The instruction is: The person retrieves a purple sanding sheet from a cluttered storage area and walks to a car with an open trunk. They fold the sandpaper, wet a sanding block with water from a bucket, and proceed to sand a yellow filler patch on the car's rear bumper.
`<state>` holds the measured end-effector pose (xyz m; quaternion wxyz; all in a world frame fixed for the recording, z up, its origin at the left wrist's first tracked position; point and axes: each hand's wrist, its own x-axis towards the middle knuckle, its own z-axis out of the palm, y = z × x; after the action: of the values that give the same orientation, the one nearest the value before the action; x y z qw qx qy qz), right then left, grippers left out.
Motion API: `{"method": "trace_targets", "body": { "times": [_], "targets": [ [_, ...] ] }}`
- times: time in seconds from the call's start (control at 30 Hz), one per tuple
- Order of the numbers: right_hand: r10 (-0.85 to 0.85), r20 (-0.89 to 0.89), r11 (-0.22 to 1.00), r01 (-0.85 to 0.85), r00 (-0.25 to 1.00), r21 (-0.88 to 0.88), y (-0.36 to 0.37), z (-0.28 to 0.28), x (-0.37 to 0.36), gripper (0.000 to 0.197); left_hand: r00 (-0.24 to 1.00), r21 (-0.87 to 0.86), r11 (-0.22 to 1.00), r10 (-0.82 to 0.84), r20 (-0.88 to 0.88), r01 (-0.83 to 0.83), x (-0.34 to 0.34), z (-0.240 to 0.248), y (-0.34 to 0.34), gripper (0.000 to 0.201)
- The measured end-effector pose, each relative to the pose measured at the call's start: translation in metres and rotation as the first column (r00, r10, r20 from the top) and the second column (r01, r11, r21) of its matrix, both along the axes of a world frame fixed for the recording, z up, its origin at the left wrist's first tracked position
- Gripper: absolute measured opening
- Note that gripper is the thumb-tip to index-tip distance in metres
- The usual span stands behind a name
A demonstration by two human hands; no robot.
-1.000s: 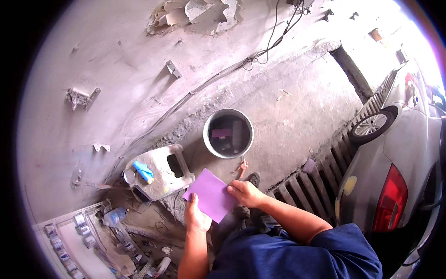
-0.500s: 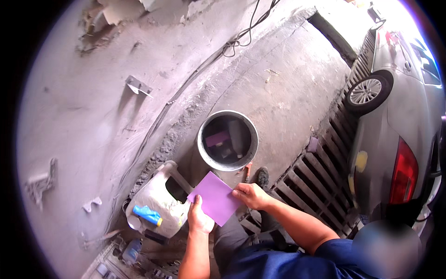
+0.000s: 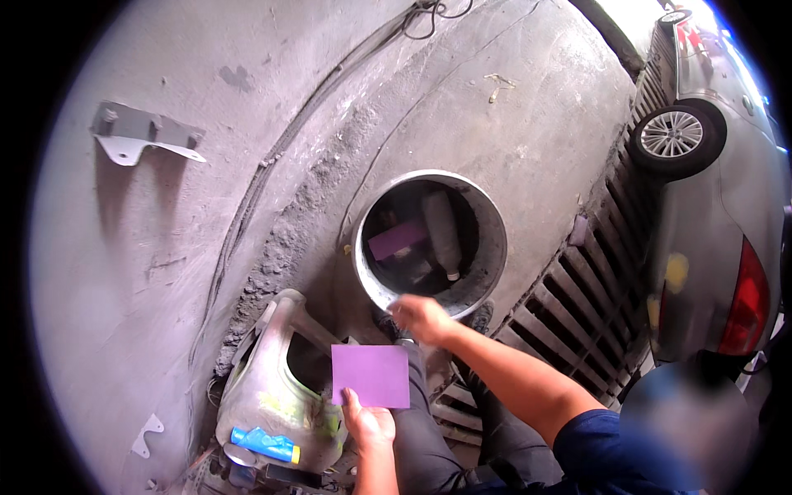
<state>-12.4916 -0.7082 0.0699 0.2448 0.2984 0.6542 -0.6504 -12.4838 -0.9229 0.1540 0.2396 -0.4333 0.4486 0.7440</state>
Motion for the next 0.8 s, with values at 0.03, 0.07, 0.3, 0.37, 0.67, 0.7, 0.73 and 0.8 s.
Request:
{"method": "trace_targets", "body": {
  "times": [0.03,0.07,0.3,0.37,0.67,0.7,0.73,0.8],
  "targets": [
    [-0.234,-0.099,0.972,0.236,0.967,0.000,-0.002,-0.043,0.006,0.025,0.999,-0.054,0.997,-0.053,0.011,0.053,0.005,-0.002,0.000,0.041],
    [-0.186,-0.157,0.933,0.224,0.970,0.283,0.004,-0.057,-0.003,0.027,0.995,-0.116,0.989,-0.094,0.024,0.096,0.012,-0.006,-0.004,0.041],
    [0.152,0.413,0.658,-0.404,0.898,0.636,0.005,-0.120,-0.070,0.094,0.803,-0.310,0.741,-0.546,0.240,0.596,0.131,-0.051,-0.073,0.036],
    [0.174,0.471,0.634,-0.465,0.865,0.618,-0.003,-0.140,-0.075,0.097,0.833,-0.268,0.795,-0.473,0.289,0.544,0.143,-0.042,-0.067,0.036],
    [-0.050,0.182,0.993,0.031,0.982,0.110,0.068,-0.151,-0.038,0.084,0.890,-0.174,0.891,-0.365,0.272,0.419,0.166,-0.058,-0.082,0.033],
    [-0.048,0.221,0.965,-0.012,0.974,0.261,0.073,-0.151,-0.034,0.082,0.884,-0.162,0.886,-0.384,0.267,0.434,0.164,-0.059,-0.081,0.032],
    [-0.052,0.261,0.913,-0.060,0.964,0.403,0.076,-0.150,-0.028,0.080,0.882,-0.153,0.886,-0.390,0.265,0.437,0.164,-0.059,-0.081,0.032],
    [-0.121,0.134,0.811,0.020,0.984,0.585,0.061,-0.137,-0.028,0.078,0.881,-0.143,0.888,-0.391,0.265,0.437,0.164,-0.059,-0.079,0.033]
  ]
}}
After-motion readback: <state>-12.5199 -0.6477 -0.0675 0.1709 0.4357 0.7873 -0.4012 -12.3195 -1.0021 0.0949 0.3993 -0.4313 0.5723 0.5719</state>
